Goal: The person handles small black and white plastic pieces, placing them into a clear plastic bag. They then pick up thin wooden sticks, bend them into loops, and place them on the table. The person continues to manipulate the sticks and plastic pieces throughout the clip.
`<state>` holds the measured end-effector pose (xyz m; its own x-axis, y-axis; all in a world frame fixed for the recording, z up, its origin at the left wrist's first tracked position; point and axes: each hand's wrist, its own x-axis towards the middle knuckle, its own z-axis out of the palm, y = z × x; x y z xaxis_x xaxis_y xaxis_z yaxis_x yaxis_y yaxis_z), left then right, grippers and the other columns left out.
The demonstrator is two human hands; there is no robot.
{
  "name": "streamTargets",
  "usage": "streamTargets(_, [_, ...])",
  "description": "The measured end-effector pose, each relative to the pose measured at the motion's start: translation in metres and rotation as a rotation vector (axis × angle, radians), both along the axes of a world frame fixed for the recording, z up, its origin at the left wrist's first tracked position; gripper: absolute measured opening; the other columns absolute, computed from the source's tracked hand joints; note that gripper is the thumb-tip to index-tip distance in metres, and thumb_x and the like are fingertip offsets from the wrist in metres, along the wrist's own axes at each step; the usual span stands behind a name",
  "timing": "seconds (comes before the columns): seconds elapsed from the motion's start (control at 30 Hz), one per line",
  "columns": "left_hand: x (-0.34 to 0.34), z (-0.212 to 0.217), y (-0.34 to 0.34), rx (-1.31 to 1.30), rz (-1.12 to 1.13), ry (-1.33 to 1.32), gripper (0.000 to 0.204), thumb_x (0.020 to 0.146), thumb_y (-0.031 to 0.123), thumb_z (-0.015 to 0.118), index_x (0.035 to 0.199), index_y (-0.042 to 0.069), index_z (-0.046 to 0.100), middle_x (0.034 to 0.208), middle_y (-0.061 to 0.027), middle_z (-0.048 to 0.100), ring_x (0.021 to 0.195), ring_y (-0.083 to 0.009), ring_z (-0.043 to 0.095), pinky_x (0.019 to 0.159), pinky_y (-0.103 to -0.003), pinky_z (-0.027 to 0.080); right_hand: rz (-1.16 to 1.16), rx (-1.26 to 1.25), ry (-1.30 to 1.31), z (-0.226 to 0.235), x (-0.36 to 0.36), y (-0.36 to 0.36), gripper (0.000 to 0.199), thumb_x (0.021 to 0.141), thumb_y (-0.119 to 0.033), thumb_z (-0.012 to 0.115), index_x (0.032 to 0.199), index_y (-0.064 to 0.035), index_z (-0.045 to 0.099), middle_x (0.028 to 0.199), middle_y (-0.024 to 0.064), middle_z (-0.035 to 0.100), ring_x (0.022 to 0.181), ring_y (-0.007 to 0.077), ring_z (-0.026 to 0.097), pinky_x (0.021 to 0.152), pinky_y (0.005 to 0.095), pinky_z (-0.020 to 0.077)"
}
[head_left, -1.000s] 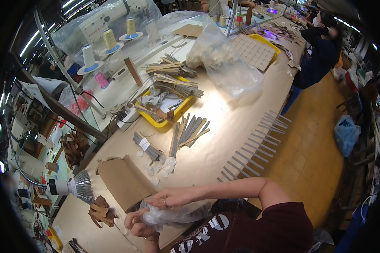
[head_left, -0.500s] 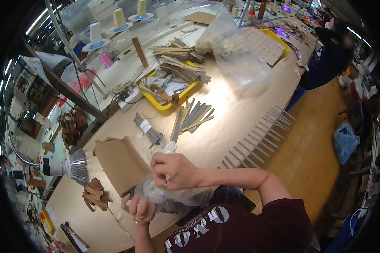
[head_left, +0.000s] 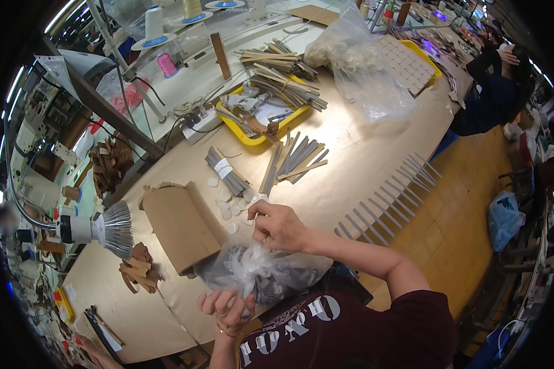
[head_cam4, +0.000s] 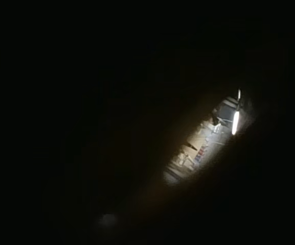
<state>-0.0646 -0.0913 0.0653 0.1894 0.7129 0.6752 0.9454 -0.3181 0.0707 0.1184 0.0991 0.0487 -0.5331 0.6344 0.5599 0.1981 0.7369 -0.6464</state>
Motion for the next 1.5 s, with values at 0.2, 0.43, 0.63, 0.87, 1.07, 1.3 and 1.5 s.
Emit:
streamTargets(0.2, [0.018, 0.044, 0.019, 0.117, 0.141, -0.813, 0.021, 0.088, 0.022, 0.053, 0.074, 0.008, 0.046, 0.098, -0.0093, 0.052, 0.100, -0.0282, 0.045, 0.089, -0.046, 0.037, 0.227, -0.653, 0.102, 0.049, 0.019, 0.030, 0.036, 0.077, -0.014, 0.071, 0.107, -0.0026, 0.055, 0.110, 0.0133, 0.060, 0.086, 0.0300, 0.064, 0.074, 0.0356, 0.0536])
streamTargets(0.43, [0.055, 0.101, 0.070, -0.122, -0.425, -0.799, 0.044, 0.096, 0.049, 0.049, 0.080, 0.009, 0.043, 0.108, -0.0119, 0.043, 0.100, -0.0292, 0.047, 0.093, -0.047, 0.040, 0.423, -0.324, -0.327, 0.112, 0.042, -0.025, 0.076, 0.073, -0.017, 0.078, 0.140, -0.0100, 0.043, 0.117, 0.0168, 0.062, 0.109, 0.0322, 0.061, 0.093, 0.0401, 0.0501])
streamTargets(0.63, [0.039, 0.107, 0.067, 0.171, -0.304, -0.439, 0.056, 0.074, 0.073, 0.067, 0.076, 0.020, 0.048, 0.109, -0.0106, 0.047, 0.102, -0.0350, 0.048, 0.088, -0.050, 0.041, -0.194, -0.528, 0.598, 0.143, 0.161, 0.003, 0.058, 0.076, -0.011, 0.079, 0.128, -0.0041, 0.055, 0.118, 0.0089, 0.063, 0.109, 0.0233, 0.063, 0.095, 0.0375, 0.0522])
streamTargets(0.87, [0.031, 0.041, 0.069, -0.470, 0.044, -0.726, 0.043, 0.082, 0.019, 0.074, 0.118, 0.005, 0.054, 0.134, -0.0220, 0.042, 0.121, -0.0384, 0.046, 0.099, -0.046, 0.042, -1.315, 0.394, 0.225, 0.165, 0.319, 0.088, 0.050, 0.080, -0.022, 0.082, 0.116, 0.0054, 0.061, 0.111, 0.0150, 0.067, 0.102, 0.0257, 0.064, 0.092, 0.0360, 0.0496])
streamTargets(1.07, [0.037, -0.011, 0.071, -0.662, 0.129, -0.759, 0.075, 0.085, 0.017, 0.071, 0.145, -0.001, 0.030, 0.150, -0.0269, 0.025, 0.140, -0.0429, 0.027, 0.114, -0.046, 0.027, -1.586, 0.186, 0.034, 0.073, 0.464, 0.221, 0.079, 0.076, -0.044, 0.083, 0.128, 0.0068, 0.053, 0.122, 0.0222, 0.061, 0.114, 0.0338, 0.058, 0.098, 0.0411, 0.0455])
streamTargets(1.3, [0.034, -0.037, 0.133, -0.583, 0.149, -0.562, 0.072, 0.091, 0.015, 0.062, 0.149, -0.002, 0.024, 0.157, -0.0266, 0.013, 0.147, -0.0427, 0.012, 0.118, -0.048, 0.018, -1.873, 0.023, -0.778, 0.005, 0.403, 0.209, 0.087, 0.079, -0.045, 0.079, 0.140, 0.0040, 0.041, 0.133, 0.0266, 0.051, 0.126, 0.0331, 0.049, 0.099, 0.0454, 0.0436])
streamTargets(1.5, [-0.002, -0.060, 0.219, -0.576, 0.377, -0.470, 0.053, 0.096, 0.010, 0.049, 0.143, -0.006, 0.032, 0.151, -0.0291, 0.029, 0.143, -0.0432, 0.023, 0.118, -0.052, 0.019, -0.542, -0.196, -0.277, 0.015, 0.176, 0.112, 0.033, 0.087, -0.013, 0.071, 0.119, -0.0066, 0.063, 0.104, 0.0058, 0.064, 0.078, 0.0139, 0.059, 0.061, 0.0286, 0.0478])
